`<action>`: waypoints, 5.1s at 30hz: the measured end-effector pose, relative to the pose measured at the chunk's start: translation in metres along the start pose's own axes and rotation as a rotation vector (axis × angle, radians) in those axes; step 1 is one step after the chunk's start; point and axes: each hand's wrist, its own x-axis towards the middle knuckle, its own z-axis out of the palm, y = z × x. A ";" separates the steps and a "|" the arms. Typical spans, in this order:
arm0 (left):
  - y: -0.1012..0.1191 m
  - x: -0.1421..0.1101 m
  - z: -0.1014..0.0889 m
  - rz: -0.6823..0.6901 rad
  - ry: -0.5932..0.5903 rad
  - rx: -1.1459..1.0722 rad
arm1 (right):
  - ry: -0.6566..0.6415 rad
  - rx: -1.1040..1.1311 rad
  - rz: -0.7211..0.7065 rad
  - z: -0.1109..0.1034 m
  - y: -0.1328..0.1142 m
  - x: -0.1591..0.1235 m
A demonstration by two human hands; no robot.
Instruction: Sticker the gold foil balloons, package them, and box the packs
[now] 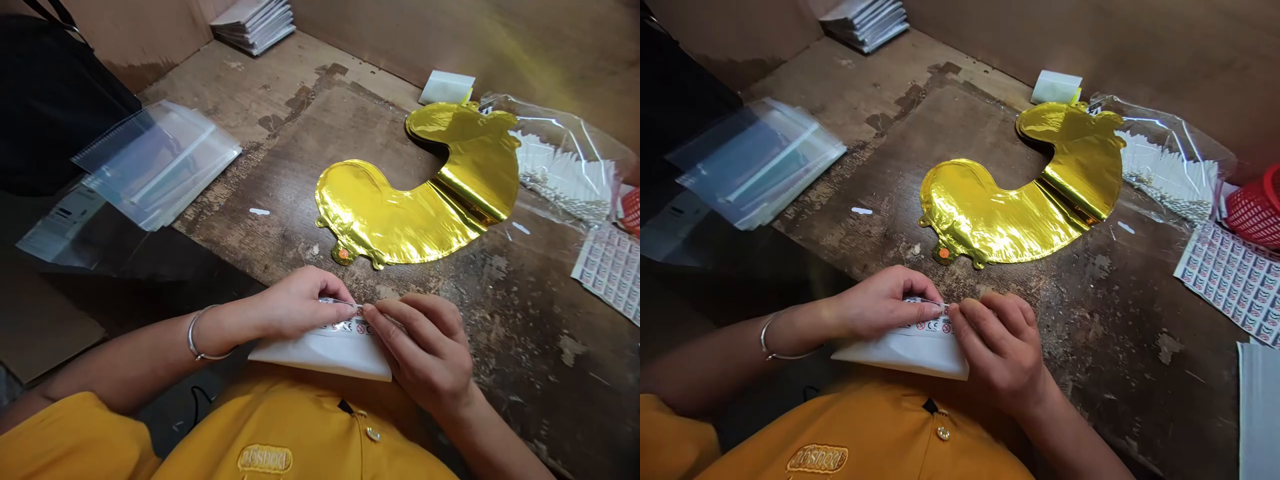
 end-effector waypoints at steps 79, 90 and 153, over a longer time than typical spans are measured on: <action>-0.026 0.019 -0.024 0.695 0.242 0.989 | -0.003 0.075 0.648 0.080 0.049 0.056; -0.025 0.019 -0.025 0.703 0.253 0.984 | -0.038 -0.080 0.510 0.056 0.069 0.055; 0.013 0.025 -0.031 0.634 0.185 0.746 | 0.106 0.163 0.718 -0.020 0.120 0.080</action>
